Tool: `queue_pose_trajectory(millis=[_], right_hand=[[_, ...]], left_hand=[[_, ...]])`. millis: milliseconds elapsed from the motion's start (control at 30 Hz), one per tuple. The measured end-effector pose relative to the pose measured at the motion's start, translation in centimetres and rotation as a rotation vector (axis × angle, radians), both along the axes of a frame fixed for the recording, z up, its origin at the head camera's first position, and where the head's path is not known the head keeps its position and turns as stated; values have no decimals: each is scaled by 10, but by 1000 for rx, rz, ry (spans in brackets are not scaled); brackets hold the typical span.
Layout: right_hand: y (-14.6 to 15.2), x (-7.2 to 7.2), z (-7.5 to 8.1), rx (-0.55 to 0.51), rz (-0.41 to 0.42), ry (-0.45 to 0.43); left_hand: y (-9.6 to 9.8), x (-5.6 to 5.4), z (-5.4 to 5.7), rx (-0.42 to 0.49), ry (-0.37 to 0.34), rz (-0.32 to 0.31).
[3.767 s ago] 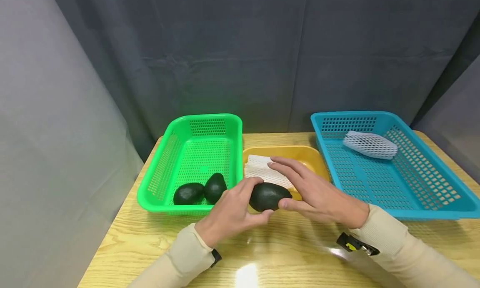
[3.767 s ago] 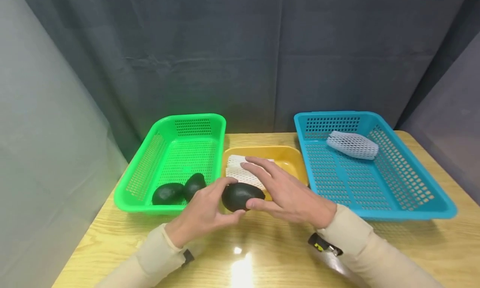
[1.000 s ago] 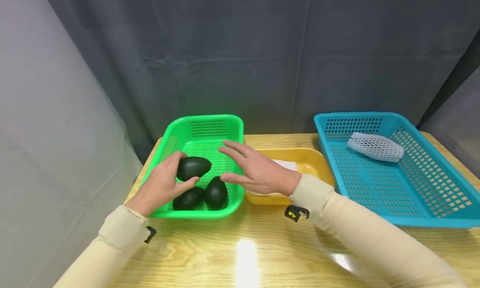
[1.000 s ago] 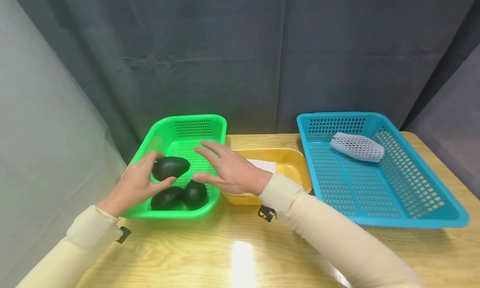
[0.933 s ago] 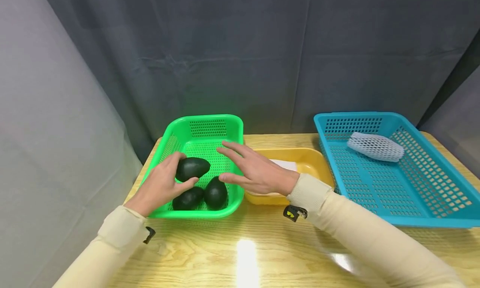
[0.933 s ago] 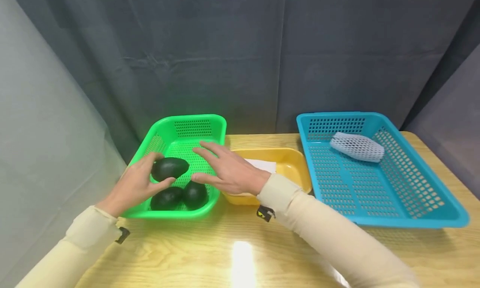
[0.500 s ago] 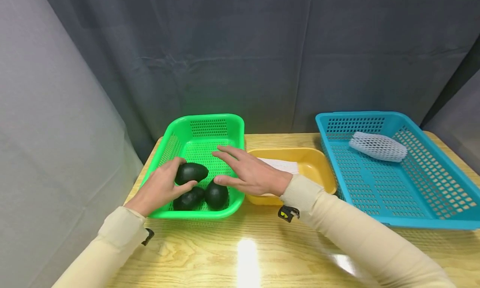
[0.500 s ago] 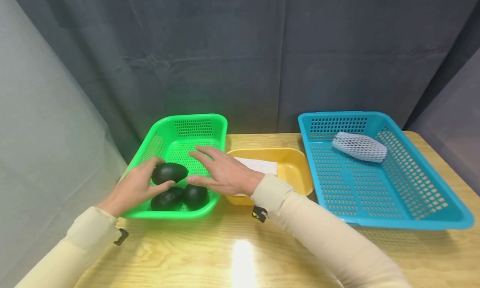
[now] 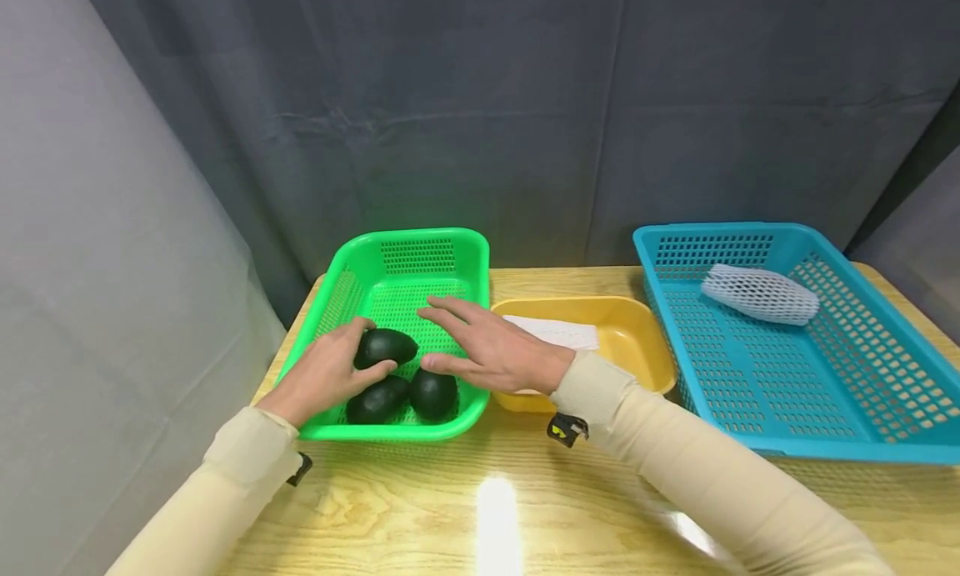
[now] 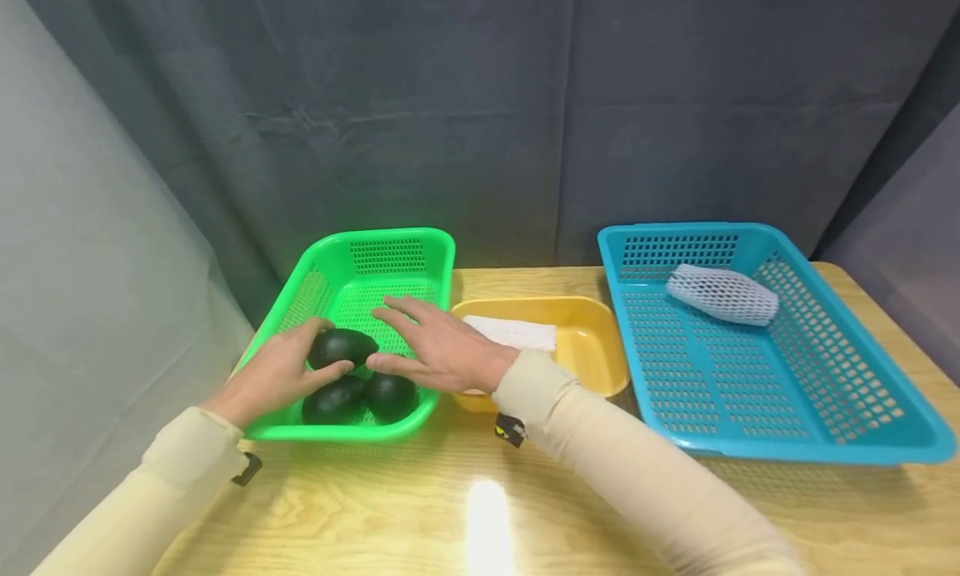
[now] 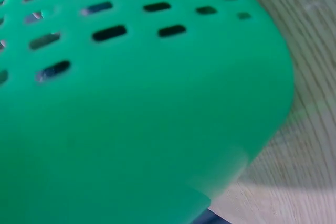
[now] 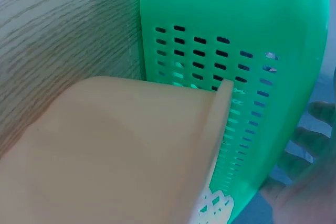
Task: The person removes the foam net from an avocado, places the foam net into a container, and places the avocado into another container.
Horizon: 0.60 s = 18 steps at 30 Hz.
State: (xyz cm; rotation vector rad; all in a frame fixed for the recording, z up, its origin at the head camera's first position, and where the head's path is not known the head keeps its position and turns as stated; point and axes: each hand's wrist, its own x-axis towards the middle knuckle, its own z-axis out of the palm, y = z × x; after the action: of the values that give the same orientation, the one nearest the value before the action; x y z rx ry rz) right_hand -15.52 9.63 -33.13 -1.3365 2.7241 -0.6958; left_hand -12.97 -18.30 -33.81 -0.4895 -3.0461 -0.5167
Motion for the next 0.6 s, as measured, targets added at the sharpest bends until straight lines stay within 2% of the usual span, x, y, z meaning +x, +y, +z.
queue_pose_trajectory(millis=[600], right_hand=[[-6, 0, -6, 24, 11, 54]], left_hand=[[0, -6, -7, -74, -65, -95]])
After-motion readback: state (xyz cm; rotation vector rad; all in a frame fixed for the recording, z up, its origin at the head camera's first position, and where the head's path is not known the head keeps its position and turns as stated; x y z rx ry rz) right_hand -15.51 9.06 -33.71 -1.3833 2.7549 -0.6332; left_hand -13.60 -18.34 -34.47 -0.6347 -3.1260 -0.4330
